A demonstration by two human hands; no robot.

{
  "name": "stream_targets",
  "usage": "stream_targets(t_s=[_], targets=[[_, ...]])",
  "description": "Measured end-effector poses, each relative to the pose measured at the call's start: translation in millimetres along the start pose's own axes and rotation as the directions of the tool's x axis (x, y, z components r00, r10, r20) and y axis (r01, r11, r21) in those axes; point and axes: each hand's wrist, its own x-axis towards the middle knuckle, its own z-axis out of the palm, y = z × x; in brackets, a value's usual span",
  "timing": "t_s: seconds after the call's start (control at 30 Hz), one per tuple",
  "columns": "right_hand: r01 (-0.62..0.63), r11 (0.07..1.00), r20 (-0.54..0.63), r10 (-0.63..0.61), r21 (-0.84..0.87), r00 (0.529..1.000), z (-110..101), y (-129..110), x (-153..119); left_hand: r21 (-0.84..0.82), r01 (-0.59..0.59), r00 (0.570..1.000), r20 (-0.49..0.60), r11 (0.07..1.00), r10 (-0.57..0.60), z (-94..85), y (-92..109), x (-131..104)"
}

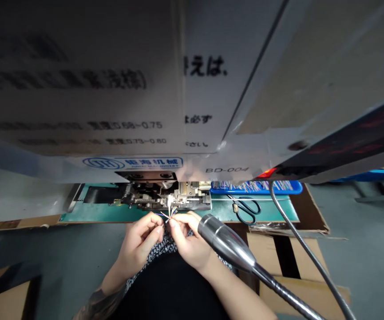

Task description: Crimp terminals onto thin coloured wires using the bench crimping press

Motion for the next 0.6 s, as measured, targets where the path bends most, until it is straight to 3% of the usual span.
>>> stream_targets(t_s=[0.13, 0.27, 0.4, 0.6], targets=[[-0.239, 0.944, -0.027, 0.251, 0.227, 0.968, 11, -2, 3, -0.132, -0.024, 1.0, -0.001, 0.991, 0.024, 9.4, -10, 4], [-0.498, 0.771, 0.074, 0.514, 0.396, 0.855, 16, -8, 11, -0.055, -0.097, 0.989, -0.119, 0.994, 0.09, 19.8, -21, 8], [-0.581, 0.668, 0.162, 0.581, 0.464, 0.798, 15, -8, 20, 0.137, -0.165, 0.961, -0.2, 0.977, 0.191, 22.1, -19, 11], [-0.593, 0.66, 0.181, 0.584, 0.462, 0.791, 16, -8, 27, 0.195, -0.184, 0.951, -0.213, 0.964, 0.224, 21.0, -12, 11]])
